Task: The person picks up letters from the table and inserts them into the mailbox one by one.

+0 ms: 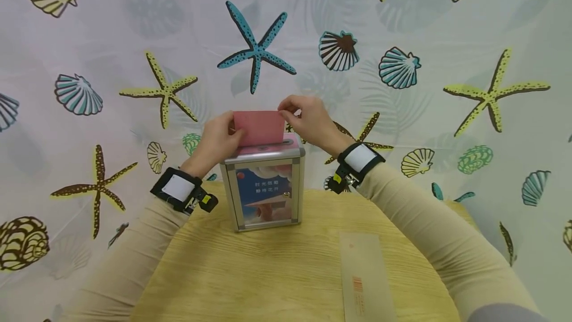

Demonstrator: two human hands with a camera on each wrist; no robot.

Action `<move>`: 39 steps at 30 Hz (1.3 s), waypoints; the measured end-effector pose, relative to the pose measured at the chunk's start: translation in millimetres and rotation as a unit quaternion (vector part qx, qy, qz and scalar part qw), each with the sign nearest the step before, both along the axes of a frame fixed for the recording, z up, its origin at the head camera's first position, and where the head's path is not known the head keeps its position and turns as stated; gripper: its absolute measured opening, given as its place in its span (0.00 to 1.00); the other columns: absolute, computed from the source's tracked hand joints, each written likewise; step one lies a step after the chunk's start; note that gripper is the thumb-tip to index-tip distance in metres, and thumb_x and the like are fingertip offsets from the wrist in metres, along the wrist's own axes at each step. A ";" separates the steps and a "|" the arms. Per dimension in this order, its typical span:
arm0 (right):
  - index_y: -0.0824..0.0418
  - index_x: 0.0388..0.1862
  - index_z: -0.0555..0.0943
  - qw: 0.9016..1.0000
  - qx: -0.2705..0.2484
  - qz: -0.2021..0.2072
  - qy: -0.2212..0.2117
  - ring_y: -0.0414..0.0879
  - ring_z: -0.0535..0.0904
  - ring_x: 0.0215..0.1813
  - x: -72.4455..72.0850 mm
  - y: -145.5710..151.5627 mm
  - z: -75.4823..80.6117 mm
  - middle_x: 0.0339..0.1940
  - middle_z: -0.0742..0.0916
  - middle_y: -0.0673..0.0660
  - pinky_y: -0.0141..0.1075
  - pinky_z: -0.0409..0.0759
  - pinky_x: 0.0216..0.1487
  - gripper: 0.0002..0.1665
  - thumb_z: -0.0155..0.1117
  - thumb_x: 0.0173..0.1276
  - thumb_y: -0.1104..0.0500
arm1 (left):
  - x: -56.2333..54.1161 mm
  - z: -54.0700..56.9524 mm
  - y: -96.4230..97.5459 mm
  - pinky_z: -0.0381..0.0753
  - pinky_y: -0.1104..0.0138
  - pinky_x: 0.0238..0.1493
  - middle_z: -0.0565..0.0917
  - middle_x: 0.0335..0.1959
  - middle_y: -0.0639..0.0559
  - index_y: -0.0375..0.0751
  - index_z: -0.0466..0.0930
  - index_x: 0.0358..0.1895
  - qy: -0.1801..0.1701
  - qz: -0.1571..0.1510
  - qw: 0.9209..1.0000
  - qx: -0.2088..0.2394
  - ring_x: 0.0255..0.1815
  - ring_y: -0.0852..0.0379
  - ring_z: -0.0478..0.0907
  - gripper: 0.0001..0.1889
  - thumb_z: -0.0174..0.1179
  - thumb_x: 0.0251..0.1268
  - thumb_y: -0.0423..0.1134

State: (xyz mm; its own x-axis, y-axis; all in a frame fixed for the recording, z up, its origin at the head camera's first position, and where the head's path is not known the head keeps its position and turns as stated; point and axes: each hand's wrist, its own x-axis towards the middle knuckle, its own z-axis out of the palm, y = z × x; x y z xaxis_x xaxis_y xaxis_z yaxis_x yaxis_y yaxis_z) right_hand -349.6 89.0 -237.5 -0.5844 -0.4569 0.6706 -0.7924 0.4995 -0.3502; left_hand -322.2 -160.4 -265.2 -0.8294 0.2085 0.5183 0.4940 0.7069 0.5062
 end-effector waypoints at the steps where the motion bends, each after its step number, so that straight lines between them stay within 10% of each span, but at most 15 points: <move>1: 0.66 0.47 0.86 1.000 0.006 -0.001 -0.006 0.49 0.88 0.42 -1.2 -0.4 -3.7 0.43 0.91 0.59 0.39 0.85 0.44 0.08 0.63 0.76 0.64 | 0.5 1.0 0.3 0.86 0.49 0.50 0.86 0.44 0.35 0.31 0.79 0.55 0.004 0.001 1.000 0.003 0.47 0.39 0.87 0.12 0.60 0.74 0.34; 13: 0.64 0.47 0.87 0.995 0.073 -0.015 -0.068 0.51 0.87 0.49 -4.9 -8.9 -36.1 0.46 0.90 0.59 0.44 0.84 0.51 0.08 0.63 0.76 0.64 | -1.5 -6.7 -4.9 0.82 0.58 0.38 0.90 0.43 0.40 0.35 0.88 0.46 0.009 -0.008 1.000 -0.026 0.37 0.46 0.86 0.08 0.62 0.74 0.35; 39: 0.65 0.46 0.87 0.995 0.084 -0.017 -0.050 0.55 0.82 0.53 11.1 -7.0 -43.6 0.47 0.87 0.60 0.46 0.81 0.56 0.09 0.63 0.75 0.63 | 13.6 2.2 -12.6 0.81 0.59 0.38 0.87 0.46 0.41 0.35 0.88 0.49 -0.031 -0.015 0.997 -0.072 0.37 0.48 0.84 0.11 0.61 0.75 0.38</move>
State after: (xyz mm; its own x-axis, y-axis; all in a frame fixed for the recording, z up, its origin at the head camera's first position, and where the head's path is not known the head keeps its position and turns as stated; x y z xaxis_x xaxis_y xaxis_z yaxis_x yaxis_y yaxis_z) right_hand -338.5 82.0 -281.1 -0.6606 -0.5367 0.5250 -0.7402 0.5827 -0.3356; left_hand -308.6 -173.0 -263.0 -0.8511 0.3032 0.4285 0.4874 0.7597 0.4305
